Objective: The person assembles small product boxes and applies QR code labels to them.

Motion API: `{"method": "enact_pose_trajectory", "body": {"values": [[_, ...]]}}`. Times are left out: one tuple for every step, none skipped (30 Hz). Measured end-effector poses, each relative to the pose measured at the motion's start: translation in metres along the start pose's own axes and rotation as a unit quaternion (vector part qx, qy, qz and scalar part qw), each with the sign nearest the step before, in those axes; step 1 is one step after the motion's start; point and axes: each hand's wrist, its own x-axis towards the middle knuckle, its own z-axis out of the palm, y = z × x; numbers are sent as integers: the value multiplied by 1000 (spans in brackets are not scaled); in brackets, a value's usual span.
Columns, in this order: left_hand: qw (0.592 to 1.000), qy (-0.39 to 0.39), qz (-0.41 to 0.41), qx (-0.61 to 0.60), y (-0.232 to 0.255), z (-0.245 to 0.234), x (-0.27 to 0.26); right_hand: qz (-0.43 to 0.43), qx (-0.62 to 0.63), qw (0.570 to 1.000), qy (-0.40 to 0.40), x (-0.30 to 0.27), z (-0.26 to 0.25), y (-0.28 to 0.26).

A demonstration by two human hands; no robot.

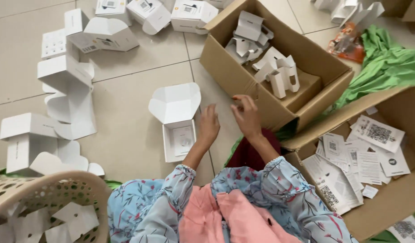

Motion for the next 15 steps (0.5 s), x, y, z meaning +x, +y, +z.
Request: {"method": "enact_pose_trajectory", "body": {"values": [[1000,-4,4,-4,21,10,11,3,-4,1000,5,10,-15,18],[999,-29,33,-31,41,19,22,18,-39,998,35,20,-29,35],[995,-54,61,-59,61,29,33,34,-73,995,65,31,-43,53],[994,-60,65,-62,72,42,38,39,-77,994,70,38,-50,81],[991,-74,84,-74,84,55,43,62,-123,988,75,45,-58,109],[987,-85,104,-85,95,67,50,83,-168,979,81,53,-65,138],[986,-90,109,-88,101,77,53,86,-171,978,86,62,-65,160],[985,-105,99,-95,105,85,56,101,-210,971,47,71,-63,182],[983,-121,89,-102,110,93,59,117,-248,962,7,79,-62,203],[982,-125,94,-103,112,95,60,121,-249,961,13,83,-59,213],[982,-126,96,-106,114,96,61,144,-267,952,-33,86,-56,223],[981,-126,97,-109,116,97,63,167,-284,941,-78,91,-53,232],[980,-129,102,-110,120,88,64,170,-285,940,-74,90,-47,250],[979,-131,89,-127,124,78,65,169,-277,943,-76,89,-41,267],[977,-133,77,-145,128,67,64,167,-269,945,-78,87,-33,284]]}}
